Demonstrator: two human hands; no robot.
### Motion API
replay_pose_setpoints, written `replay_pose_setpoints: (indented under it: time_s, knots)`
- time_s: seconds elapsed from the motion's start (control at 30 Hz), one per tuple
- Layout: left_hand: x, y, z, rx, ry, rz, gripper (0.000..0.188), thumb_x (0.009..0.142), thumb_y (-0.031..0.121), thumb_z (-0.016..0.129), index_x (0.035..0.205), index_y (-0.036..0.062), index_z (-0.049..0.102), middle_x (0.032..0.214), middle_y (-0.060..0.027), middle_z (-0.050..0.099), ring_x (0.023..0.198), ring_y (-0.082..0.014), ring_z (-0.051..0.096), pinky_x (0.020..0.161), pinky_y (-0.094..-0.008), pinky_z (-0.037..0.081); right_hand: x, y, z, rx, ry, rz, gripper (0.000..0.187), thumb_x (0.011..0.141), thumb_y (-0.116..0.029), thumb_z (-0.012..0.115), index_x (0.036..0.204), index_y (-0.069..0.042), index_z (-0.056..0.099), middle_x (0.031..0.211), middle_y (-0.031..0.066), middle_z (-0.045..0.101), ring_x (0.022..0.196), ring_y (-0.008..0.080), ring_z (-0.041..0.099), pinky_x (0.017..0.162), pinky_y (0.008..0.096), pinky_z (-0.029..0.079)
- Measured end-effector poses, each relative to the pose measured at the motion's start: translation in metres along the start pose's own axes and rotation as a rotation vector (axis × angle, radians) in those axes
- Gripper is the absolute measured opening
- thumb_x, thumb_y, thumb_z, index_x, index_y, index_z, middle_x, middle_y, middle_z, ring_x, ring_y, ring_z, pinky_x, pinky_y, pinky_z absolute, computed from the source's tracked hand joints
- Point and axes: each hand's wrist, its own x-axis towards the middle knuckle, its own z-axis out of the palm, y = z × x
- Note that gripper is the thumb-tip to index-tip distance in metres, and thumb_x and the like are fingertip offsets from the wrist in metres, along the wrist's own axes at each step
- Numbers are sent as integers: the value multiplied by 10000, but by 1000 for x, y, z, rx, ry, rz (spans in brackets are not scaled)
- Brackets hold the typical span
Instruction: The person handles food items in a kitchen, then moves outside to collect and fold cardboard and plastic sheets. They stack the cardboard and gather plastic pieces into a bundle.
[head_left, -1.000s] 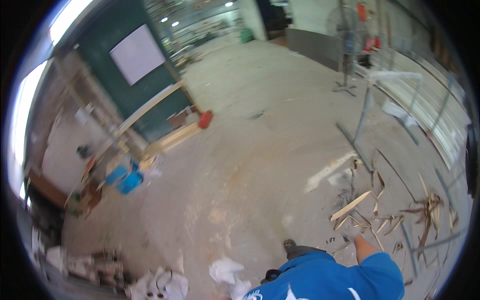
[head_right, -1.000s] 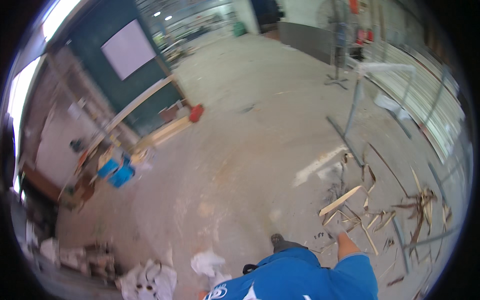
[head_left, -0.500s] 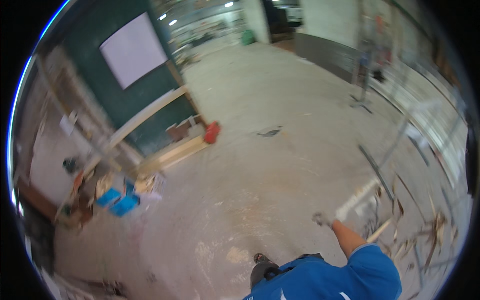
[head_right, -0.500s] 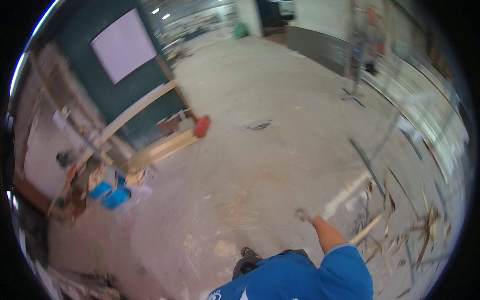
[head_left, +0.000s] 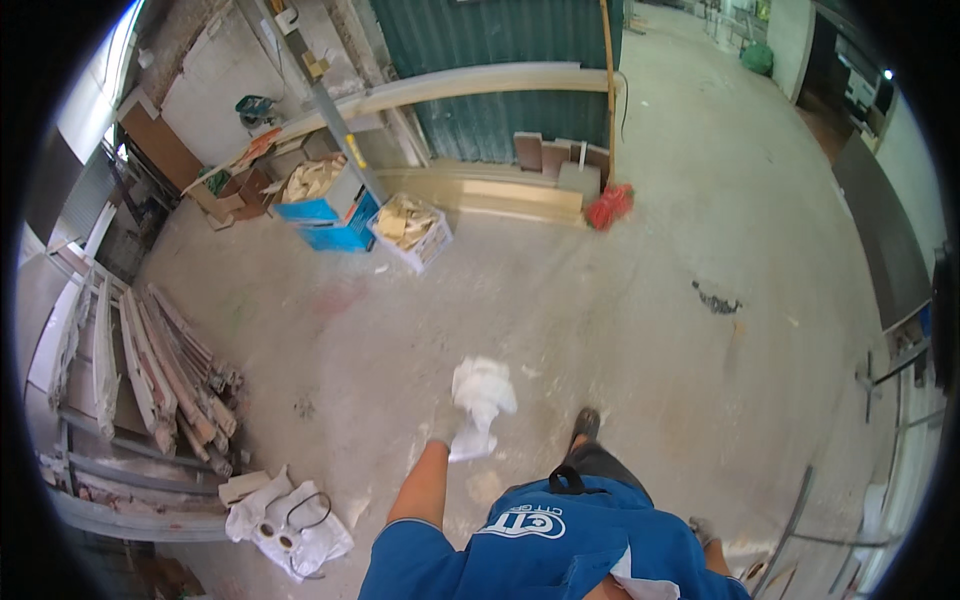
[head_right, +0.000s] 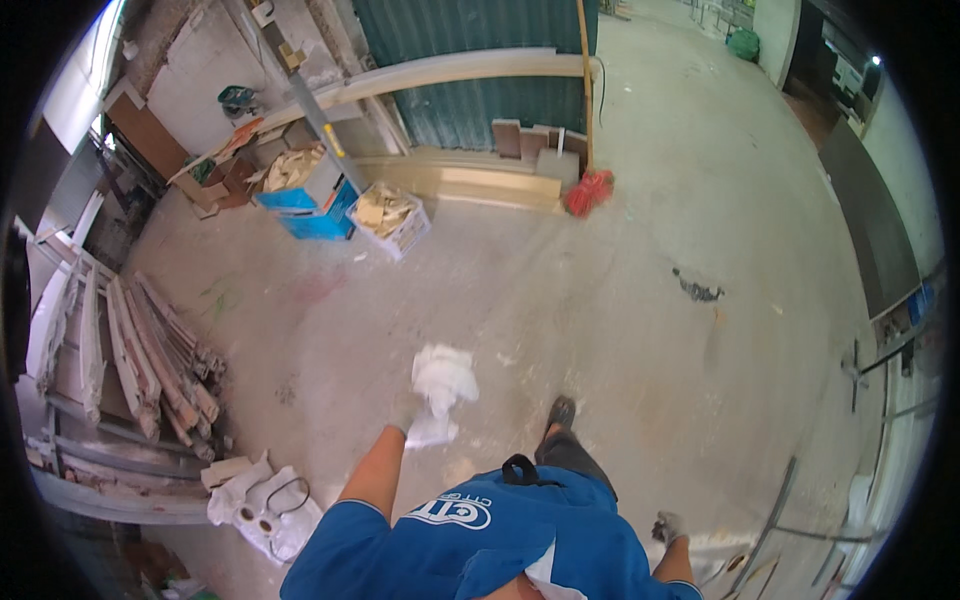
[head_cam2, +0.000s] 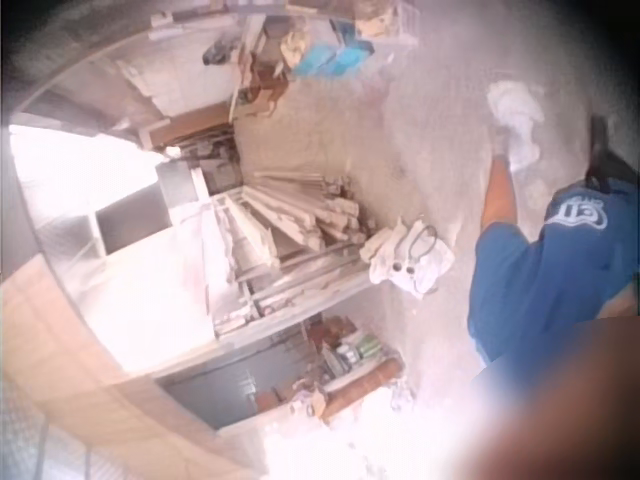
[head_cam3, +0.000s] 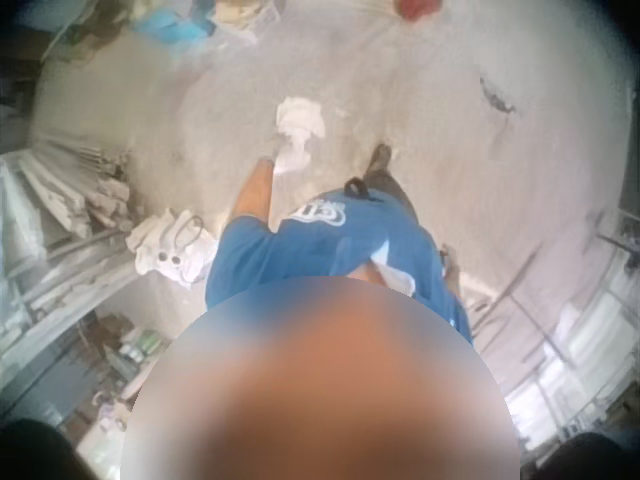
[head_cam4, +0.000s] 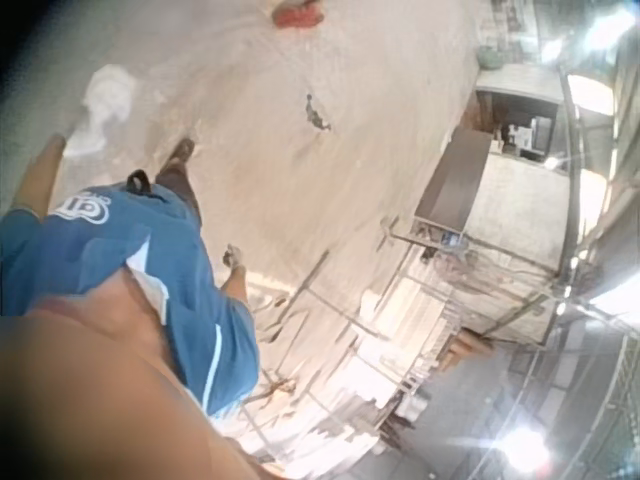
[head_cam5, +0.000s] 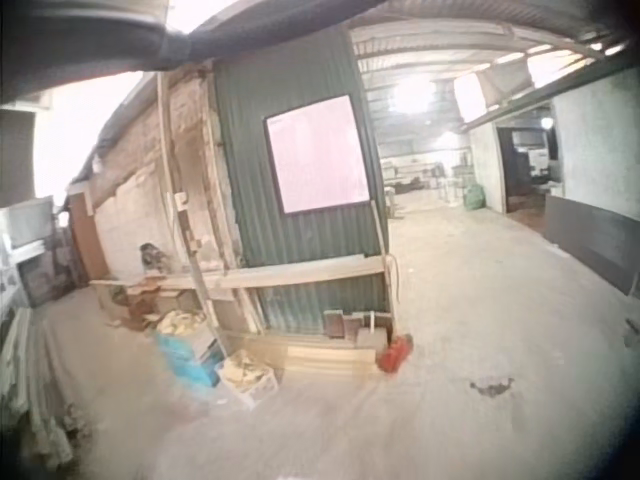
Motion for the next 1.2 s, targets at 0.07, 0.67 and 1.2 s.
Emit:
replay_pose_setpoints:
  time_s: [0.07,0.67,1.2]
  knots:
    - [18,20,16,-62,113,38,583,780,258,675,1302,49,518,1283,-235,568,1149,-394,569,978,-428,456,42,-130,2,-107,-185,-240,335,900,-268,561,605,-139,467,508,54,449,389,213,426,387,370,374]
    - [344,140,-16,-90,45,-284,671,779,-32,529,1429,43,380,1264,-153,582,1149,-257,543,955,-327,435,-116,-1079,527,-1413,279,-1570,337,829,-279,666,1086,-63,653,1054,152,682,1019,325,633,893,428,487]
    - [293,401,93,-633,808,-1263,684,654,188,798,1262,64,510,1162,-185,649,1081,-340,631,910,-418,502,127,-1540,715,-2714,1176,-1207,576,976,-484,352,1511,-293,261,1604,14,166,1484,309,71,1154,610,-42]
